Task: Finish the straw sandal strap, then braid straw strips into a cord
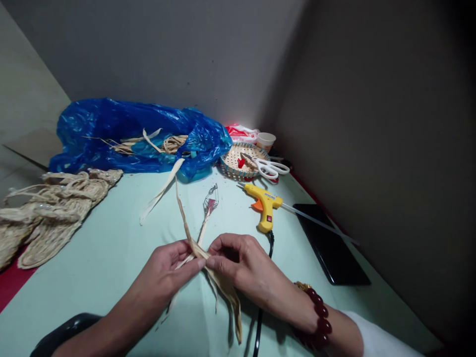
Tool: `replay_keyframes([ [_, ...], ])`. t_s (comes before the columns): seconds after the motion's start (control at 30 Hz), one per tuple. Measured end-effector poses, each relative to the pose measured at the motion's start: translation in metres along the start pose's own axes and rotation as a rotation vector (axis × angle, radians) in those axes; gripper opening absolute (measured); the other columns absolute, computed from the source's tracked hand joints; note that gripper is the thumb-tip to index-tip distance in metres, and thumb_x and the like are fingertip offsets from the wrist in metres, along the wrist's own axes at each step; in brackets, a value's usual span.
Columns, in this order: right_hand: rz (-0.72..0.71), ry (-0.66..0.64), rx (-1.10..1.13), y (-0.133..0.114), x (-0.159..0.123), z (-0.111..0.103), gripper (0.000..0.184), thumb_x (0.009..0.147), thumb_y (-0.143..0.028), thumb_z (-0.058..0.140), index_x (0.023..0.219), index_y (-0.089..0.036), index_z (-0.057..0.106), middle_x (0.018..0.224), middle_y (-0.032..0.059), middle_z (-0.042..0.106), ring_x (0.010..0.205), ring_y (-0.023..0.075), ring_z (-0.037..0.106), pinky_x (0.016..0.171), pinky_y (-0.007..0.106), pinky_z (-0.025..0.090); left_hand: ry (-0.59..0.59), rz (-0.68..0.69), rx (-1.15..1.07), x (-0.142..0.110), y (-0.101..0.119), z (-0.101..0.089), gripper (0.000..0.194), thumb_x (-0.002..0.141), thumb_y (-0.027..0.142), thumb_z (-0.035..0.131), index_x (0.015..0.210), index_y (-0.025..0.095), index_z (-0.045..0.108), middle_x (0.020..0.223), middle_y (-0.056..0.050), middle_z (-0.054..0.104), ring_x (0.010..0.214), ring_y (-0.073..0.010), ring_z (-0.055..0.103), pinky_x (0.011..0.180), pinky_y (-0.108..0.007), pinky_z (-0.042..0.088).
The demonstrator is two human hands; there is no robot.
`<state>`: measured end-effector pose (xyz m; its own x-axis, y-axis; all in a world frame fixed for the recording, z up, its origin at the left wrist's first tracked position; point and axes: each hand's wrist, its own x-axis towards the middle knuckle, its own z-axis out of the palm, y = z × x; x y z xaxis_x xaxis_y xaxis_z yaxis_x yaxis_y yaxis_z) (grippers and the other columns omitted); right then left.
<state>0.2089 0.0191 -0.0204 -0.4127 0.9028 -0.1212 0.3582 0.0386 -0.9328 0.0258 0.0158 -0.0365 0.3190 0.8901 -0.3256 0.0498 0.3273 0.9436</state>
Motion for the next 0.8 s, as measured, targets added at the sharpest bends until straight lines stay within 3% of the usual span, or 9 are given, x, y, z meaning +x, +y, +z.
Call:
replay_keyframes([
  [0.2,0.036,0.009,-0.019,0.001,-0.001,0.0,0.01,0.082,-0.023,0.061,0.076,-0.015,0.063,0.062,-0.0035,0.052,0.058,0.0086,0.042,0.051,0.019,0.031,0.021,0.011,0.016,-0.001,0.002,0.002,0.024,0.076,0.032,0.072,0.095,0.017,0.073,0.094,-0.006,0.078,0.09,-0.025,0.069,0.083,-0.032,0.05],
  [0.4,0.023,0.005,-0.061,0.002,-0.002,0.001,0.01,0.082,-0.022,0.061,0.075,-0.015,0.062,0.062,-0.0039,0.052,0.057,0.0086,0.042,0.051,0.02,0.028,-0.008,0.022,0.031,-0.001,0.007,0.007,0.022,0.074,0.018,0.07,0.096,0.017,0.072,0.099,-0.004,0.077,0.088,-0.0226,0.068,0.08,-0.027,0.049],
  [0.63,-0.019,0.01,-0.125,0.0,-0.002,0.003,0.01,0.084,-0.022,0.059,0.076,-0.016,0.06,0.063,-0.0046,0.051,0.058,0.0087,0.043,0.053,0.02,0.03,-0.025,0.028,0.058,-0.003,0.011,0.01,0.028,0.075,0.013,0.061,0.101,0.017,0.07,0.106,-0.003,0.074,0.102,-0.0234,0.063,0.084,-0.025,0.047],
  [0.8,-0.038,0.038,-0.228,-0.001,-0.003,0.006,0.008,0.082,-0.018,0.057,0.074,-0.016,0.058,0.065,-0.0037,0.054,0.059,0.0096,0.045,0.055,0.021,0.031,-0.016,0.045,0.103,-0.003,0.012,0.013,0.03,0.073,0.013,0.058,0.101,0.016,0.069,0.101,-0.004,0.074,0.099,-0.0248,0.062,0.082,-0.026,0.047],
])
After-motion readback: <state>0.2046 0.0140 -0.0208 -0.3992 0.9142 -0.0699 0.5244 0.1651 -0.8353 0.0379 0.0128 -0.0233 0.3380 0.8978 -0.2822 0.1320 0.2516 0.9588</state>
